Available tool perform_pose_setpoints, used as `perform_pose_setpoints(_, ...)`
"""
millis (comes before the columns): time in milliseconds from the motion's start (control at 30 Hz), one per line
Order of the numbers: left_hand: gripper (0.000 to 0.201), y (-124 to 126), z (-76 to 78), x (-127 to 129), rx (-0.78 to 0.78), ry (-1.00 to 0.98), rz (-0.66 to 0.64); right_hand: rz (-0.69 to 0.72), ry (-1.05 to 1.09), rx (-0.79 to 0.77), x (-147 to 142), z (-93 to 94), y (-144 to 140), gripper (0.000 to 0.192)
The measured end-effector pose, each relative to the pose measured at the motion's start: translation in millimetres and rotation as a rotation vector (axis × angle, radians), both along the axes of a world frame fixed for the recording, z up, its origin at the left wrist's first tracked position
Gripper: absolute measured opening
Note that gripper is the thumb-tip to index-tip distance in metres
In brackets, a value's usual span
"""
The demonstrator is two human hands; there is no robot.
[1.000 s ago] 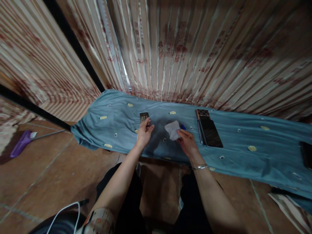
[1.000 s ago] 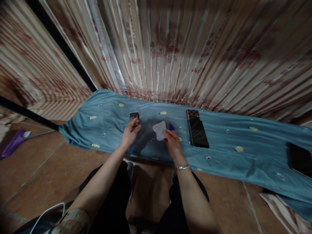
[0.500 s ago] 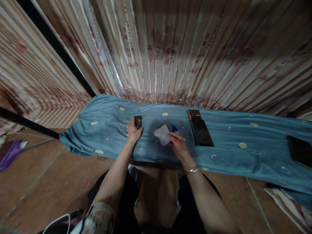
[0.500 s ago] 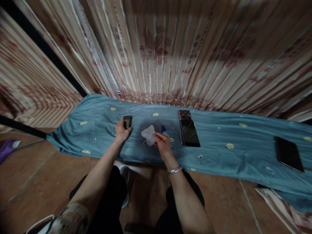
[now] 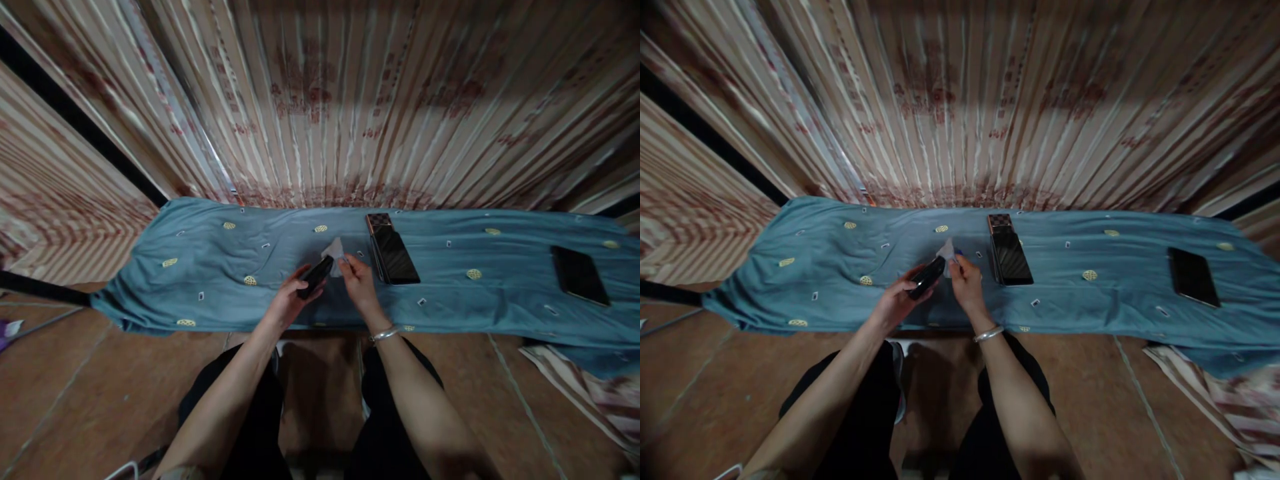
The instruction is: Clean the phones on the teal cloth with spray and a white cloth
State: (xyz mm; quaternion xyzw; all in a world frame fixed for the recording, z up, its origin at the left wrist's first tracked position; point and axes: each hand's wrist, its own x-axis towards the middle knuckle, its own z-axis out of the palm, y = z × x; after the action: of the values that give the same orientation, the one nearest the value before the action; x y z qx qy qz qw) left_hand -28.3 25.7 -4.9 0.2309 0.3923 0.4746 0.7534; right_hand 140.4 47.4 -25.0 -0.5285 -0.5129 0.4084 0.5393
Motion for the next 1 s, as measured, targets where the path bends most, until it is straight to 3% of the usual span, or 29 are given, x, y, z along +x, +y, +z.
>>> perform_pose_setpoints(167, 0.037, 3, -4.7, 7, 0.007, 0.081, 0.054, -0.004, -0.233, 0.154, -9, 2.5, -6, 0.027)
perform_pose_setpoints(467, 0.055, -2, -5.9, 2, 0.115, 0.176, 0.001, -0.044, -0.27, 0.126, -12, -9.6, -6, 0.028)
perform_pose_setpoints(667, 0.073, 3, -24.7, 0, 0.305, 0.54, 0.052, -0.03, -0.212, 0.136, -14, -10.4, -14, 0.03)
perform_pose_setpoints(800, 0.081, 3, -26.6, -3, 0.461, 0.767, 0.099, 0.001, -0.165, 0.145, -26, -12.9, -16, 0.035)
perform_pose_setpoints(867, 0.084, 2, -24.8, -4, 0.463, 0.749, 0.115, -0.014, -0.135, 0.123, -31, -15.7, -14, 0.038)
perform_pose_setpoints(1000, 0.066, 3, -23.0, -4, 0.286, 0.401, 0.21, -0.086, -0.082, 0.043, -33, -21.0, -5, 0.038)
